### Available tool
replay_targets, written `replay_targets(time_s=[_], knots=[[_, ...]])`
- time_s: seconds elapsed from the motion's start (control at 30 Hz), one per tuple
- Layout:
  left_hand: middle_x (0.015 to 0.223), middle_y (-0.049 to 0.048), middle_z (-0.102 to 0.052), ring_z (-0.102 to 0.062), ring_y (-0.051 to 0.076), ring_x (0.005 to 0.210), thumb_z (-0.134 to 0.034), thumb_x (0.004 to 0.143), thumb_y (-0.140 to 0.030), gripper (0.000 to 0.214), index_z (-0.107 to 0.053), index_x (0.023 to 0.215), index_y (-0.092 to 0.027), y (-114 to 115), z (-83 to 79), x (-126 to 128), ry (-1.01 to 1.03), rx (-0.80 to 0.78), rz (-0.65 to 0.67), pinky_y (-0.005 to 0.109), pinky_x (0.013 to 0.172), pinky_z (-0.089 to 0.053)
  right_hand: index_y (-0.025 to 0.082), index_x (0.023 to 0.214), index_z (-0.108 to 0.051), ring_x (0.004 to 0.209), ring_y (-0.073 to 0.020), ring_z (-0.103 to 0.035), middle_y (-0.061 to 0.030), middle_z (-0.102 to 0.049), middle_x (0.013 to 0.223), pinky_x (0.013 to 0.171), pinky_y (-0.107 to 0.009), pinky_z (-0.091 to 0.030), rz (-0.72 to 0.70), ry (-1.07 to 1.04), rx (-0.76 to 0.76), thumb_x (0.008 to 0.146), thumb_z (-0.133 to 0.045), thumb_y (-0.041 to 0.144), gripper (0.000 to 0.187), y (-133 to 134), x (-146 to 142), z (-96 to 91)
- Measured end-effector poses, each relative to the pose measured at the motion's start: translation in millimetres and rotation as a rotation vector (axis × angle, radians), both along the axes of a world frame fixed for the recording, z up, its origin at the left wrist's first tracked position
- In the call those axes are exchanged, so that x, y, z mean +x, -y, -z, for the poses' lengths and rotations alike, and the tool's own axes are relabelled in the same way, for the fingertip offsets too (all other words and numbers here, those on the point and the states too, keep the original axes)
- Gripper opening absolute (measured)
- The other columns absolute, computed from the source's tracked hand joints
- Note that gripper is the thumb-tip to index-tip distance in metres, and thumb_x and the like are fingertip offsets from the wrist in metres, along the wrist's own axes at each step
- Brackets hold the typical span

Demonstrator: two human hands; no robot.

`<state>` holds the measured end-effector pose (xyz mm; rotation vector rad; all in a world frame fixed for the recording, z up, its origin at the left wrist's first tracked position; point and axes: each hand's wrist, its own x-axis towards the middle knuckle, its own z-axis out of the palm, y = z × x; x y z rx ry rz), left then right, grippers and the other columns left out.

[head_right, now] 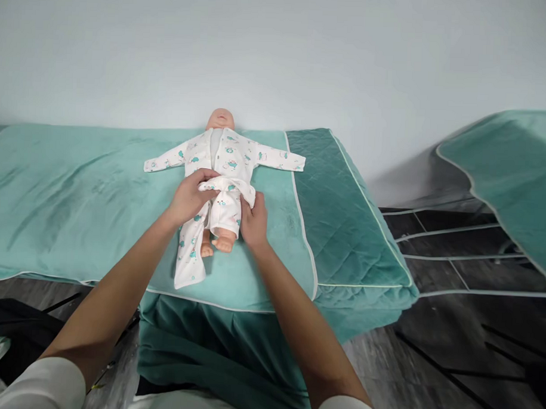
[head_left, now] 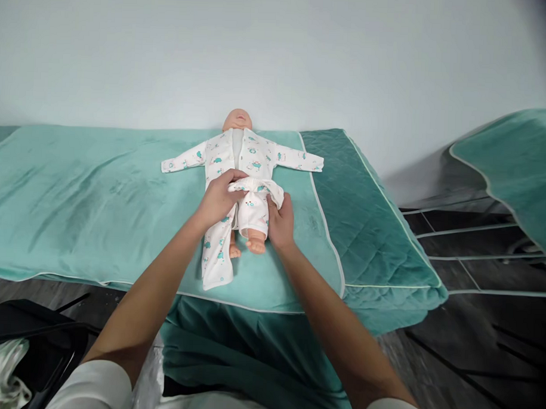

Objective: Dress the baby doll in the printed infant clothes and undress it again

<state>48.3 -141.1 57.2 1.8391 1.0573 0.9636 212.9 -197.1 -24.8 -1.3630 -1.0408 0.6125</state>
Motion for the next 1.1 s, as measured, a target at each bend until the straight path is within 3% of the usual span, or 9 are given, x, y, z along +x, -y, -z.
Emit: replay_targets(time_s=[0.13, 0.23, 0.37, 0.47, 0.53, 0.63, 0.8, 0.97, 1.1], knots=[[0.118, 0.0051, -0.073, -0.065, 0.022, 0.113, -0.075, 0.079, -0.033, 0.039, -0.071, 0.115, -0.019, -5.4, 6.1, -20.3, 0.091, -0.12, 0.099, 0.032, 0.1, -0.048, 0.023, 0.1, -0.06, 0.094, -0.0234, -0.061, -0.0046, -0.069, 0.099, 0.088, -0.036, -0.049, -0.066, 0.014, -0.011, 0.092, -0.061, 0.053, 0.03, 3.5, 2.9, 0.5], [0.115, 0.0057, -0.074, -0.066, 0.022, 0.108, -0.078, 0.074, -0.031, 0.041, -0.074, 0.113, -0.019, -8.0, 17.9, -33.7, 0.232, -0.228, 0.14, 0.03, 0.093, -0.05, 0.023, 0.104, -0.064, 0.098, -0.0236, -0.061, -0.0054, -0.068, 0.105, 0.09, -0.036, -0.049, -0.165, 0.147, 0.073, 0.09, -0.067, 0.047, 0.028, 5.9, 7.1, -10.9], [0.105, 0.0038, -0.074, -0.068, 0.02, 0.097, -0.079, 0.071, -0.029, 0.035, -0.074, 0.104, -0.02, -9.3, 27.6, -27.4, 0.439, -0.252, 0.016, 0.027, 0.084, -0.052, 0.024, 0.115, -0.067, 0.097, -0.0222, -0.063, -0.003, -0.071, 0.106, 0.088, -0.035, -0.049, -0.517, 0.284, 0.013, 0.088, -0.073, 0.046, 0.035, -15.3, 15.9, -57.9], [0.101, 0.0023, -0.074, -0.068, 0.019, 0.095, -0.078, 0.074, -0.029, 0.029, -0.075, 0.102, -0.021, -11.5, 24.2, -14.2, 0.509, -0.175, -0.038, 0.028, 0.084, -0.052, 0.021, 0.1, -0.071, 0.082, -0.0182, -0.06, 0.0, -0.069, 0.089, 0.071, -0.028, -0.046, -0.781, 0.341, -0.127, 0.083, -0.078, 0.049, 0.033, -45.5, 21.0, -94.1], [0.1, 0.0022, -0.074, -0.068, 0.02, 0.095, -0.081, 0.073, -0.031, 0.03, -0.075, 0.101, -0.022, -13.9, 21.4, -10.4, 0.515, -0.161, 0.0, 0.028, 0.084, -0.052, 0.019, 0.088, -0.071, 0.074, -0.0155, -0.057, 0.001, -0.064, 0.079, 0.063, -0.026, -0.042, -0.898, 0.322, -0.176, 0.08, -0.081, 0.049, 0.033, -62.7, 21.6, -102.6], [0.1, 0.0039, -0.074, -0.069, 0.021, 0.095, -0.084, 0.072, -0.038, 0.035, -0.075, 0.102, -0.022, -17.0, 22.6, -15.5, 0.509, -0.225, 0.081, 0.029, 0.084, -0.053, 0.018, 0.081, -0.069, 0.069, -0.0133, -0.055, 0.0021, -0.06, 0.073, 0.06, -0.025, -0.04, -0.954, 0.119, -0.169, 0.077, -0.083, 0.049, 0.035, -73.7, 17.9, -88.9], [0.104, 0.006, -0.073, -0.069, 0.021, 0.093, -0.088, 0.069, -0.05, 0.051, -0.074, 0.11, -0.024, -21.6, 33.0, -30.7, 0.514, -0.31, 0.187, 0.03, 0.079, -0.054, 0.02, 0.085, -0.069, 0.069, -0.0141, -0.057, 0.0019, -0.063, 0.077, 0.063, -0.027, -0.045, -0.822, -0.224, -0.178, 0.074, -0.087, 0.048, 0.034, -65.4, 10.7, -56.4], [0.095, 0.0048, -0.074, -0.069, 0.019, 0.076, -0.093, 0.063, -0.048, 0.06, -0.069, 0.111, -0.023, -24.4, 33.8, -35.5, 0.478, -0.474, 0.302, 0.027, 0.065, -0.052, 0.024, 0.078, -0.063, 0.061, -0.0146, -0.054, 0.0031, -0.057, 0.069, 0.057, -0.029, -0.046, -0.738, -0.384, -0.182, 0.072, -0.088, 0.048, 0.035, -62.8, 8.9, -53.8], [0.08, 0.0018, -0.07, -0.064, 0.015, 0.066, -0.092, 0.065, -0.045, 0.05, -0.068, 0.1, -0.02, -20.8, 31.6, -36.3, 0.458, -0.526, 0.306, 0.024, 0.058, -0.047, 0.025, 0.074, -0.055, 0.053, -0.0137, -0.049, 0.0046, -0.054, 0.06, 0.052, -0.029, -0.043, -0.787, -0.388, -0.183, 0.074, -0.086, 0.052, 0.041, -60.8, 5.6, -56.3]])
